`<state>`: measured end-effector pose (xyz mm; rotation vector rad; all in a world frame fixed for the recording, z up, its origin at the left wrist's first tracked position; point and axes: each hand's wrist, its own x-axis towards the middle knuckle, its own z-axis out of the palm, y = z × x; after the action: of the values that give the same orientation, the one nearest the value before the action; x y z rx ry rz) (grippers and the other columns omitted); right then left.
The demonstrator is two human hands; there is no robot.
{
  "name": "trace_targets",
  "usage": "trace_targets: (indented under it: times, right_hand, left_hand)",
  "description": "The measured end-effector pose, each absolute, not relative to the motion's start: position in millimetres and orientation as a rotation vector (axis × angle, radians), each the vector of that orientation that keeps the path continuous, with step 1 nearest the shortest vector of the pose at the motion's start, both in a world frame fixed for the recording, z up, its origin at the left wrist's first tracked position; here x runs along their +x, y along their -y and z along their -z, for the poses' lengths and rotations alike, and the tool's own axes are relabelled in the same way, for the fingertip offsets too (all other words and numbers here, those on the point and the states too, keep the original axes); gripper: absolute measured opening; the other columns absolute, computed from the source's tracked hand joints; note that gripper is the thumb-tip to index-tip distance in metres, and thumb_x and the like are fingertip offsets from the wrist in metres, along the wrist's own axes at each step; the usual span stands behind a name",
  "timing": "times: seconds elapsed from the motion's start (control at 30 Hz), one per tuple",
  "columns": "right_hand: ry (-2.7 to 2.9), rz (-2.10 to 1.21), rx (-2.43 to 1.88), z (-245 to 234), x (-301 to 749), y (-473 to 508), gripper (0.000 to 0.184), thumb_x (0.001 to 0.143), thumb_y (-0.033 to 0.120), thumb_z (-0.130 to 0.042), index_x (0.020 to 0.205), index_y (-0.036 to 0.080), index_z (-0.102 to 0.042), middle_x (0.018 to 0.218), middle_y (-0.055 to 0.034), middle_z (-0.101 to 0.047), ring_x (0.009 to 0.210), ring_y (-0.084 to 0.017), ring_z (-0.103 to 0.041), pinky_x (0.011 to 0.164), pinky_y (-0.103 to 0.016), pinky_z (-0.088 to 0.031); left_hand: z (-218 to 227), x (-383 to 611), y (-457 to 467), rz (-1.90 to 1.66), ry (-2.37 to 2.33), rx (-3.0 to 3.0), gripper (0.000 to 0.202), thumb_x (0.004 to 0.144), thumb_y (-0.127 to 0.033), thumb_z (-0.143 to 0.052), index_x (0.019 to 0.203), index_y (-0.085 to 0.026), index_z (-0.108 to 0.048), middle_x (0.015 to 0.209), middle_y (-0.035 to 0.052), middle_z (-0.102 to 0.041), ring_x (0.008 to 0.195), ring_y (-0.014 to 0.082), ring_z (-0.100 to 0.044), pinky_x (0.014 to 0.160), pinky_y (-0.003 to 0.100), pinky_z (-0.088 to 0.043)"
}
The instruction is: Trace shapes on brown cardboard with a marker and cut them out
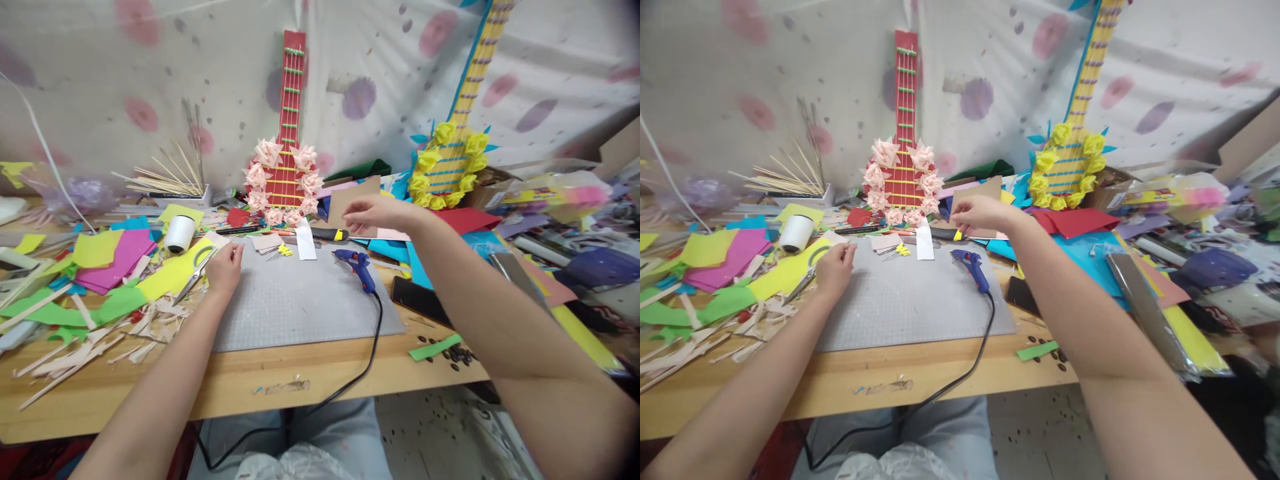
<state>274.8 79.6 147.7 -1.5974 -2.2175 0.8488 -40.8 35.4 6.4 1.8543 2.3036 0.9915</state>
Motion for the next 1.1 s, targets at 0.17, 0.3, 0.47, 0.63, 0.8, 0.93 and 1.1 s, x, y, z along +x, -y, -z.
trace_targets:
  times: [0.17, 0.3, 0.47, 0.63, 0.8, 0.93, 1.1]
  right_hand:
    - [2.402, -0.619, -1.739, -131.8, 314.4, -109.6, 0.028, 0.079, 0.034, -0.054, 0.098, 0.015, -0.063, 0.084, -0.0081, -0.065, 0.072, -0.014, -0.061, 0.065, -0.028, -0.047]
    - [2.560, -0.140, -1.865, -94.8, 306.3, -123.6, 0.036, 0.072, 0.027, -0.061, 0.106, 0.015, -0.061, 0.100, -0.0108, -0.064, 0.086, -0.020, -0.060, 0.073, -0.029, -0.044]
    - [2.554, -0.020, -1.840, -63.5, 295.6, -144.6, 0.036, 0.076, 0.026, -0.053, 0.110, 0.015, -0.058, 0.109, -0.0113, -0.062, 0.098, -0.022, -0.056, 0.081, -0.030, -0.041]
    - [2.021, 0.098, -2.063, -57.0, 317.7, -164.4, 0.049, 0.072, 0.018, -0.053, 0.119, 0.004, -0.048, 0.116, -0.0223, -0.054, 0.109, -0.029, -0.049, 0.090, -0.037, -0.037]
    - [1.570, -0.213, -2.291, -56.9, 338.9, -160.6, 0.057, 0.070, 0.020, -0.058, 0.122, 0.007, -0.041, 0.119, -0.0241, -0.048, 0.109, -0.029, -0.049, 0.087, -0.038, -0.040]
    - [1.484, -0.278, -2.276, -47.3, 349.0, -157.3, 0.061, 0.064, 0.019, -0.064, 0.119, 0.007, -0.041, 0.111, -0.0210, -0.053, 0.099, -0.025, -0.054, 0.082, -0.034, -0.043]
    - [1.447, -0.438, -2.159, -40.5, 357.1, -167.9, 0.039, 0.061, 0.017, -0.066, 0.098, 0.010, -0.053, 0.090, -0.0105, -0.060, 0.080, -0.019, -0.059, 0.071, -0.030, -0.047]
  left_hand:
    - [1.9, -24.0, -33.7, -1.007, -2.386, 1.669, 0.037, 0.087, -0.042, -0.034, 0.092, -0.020, -0.063, 0.075, 0.0063, -0.064, 0.069, 0.0190, -0.056, 0.057, 0.026, -0.028]
    - [9.3, -23.8, -29.9, -1.123, -2.429, 1.622, 0.036, 0.087, -0.034, -0.033, 0.113, -0.021, -0.055, 0.077, 0.0044, -0.066, 0.070, 0.0190, -0.057, 0.059, 0.027, -0.029]
    - [10.8, -27.0, -28.2, -1.134, -2.373, 1.684, 0.033, 0.085, -0.035, -0.037, 0.103, -0.021, -0.062, 0.083, 0.0049, -0.067, 0.075, 0.0170, -0.057, 0.062, 0.025, -0.032]
    - [7.2, -26.5, -29.7, -1.089, -2.486, 1.567, 0.037, 0.085, -0.045, -0.036, 0.086, -0.019, -0.062, 0.075, 0.0053, -0.063, 0.070, 0.0179, -0.054, 0.060, 0.026, -0.030]
    - [5.8, -28.4, -31.2, -1.104, -2.559, 1.440, 0.034, 0.089, -0.037, -0.027, 0.088, -0.020, -0.056, 0.084, 0.0078, -0.062, 0.075, 0.0201, -0.054, 0.060, 0.028, -0.029]
    - [8.4, -30.0, -34.1, -1.063, -2.619, 1.399, 0.028, 0.089, -0.032, -0.029, 0.096, -0.020, -0.053, 0.091, 0.0088, -0.063, 0.076, 0.0209, -0.056, 0.061, 0.029, -0.031]
    - [12.1, -27.9, -36.5, -0.904, -2.631, 1.651, 0.029, 0.088, -0.030, -0.029, 0.094, -0.019, -0.055, 0.084, 0.0091, -0.063, 0.075, 0.0228, -0.057, 0.061, 0.031, -0.032]
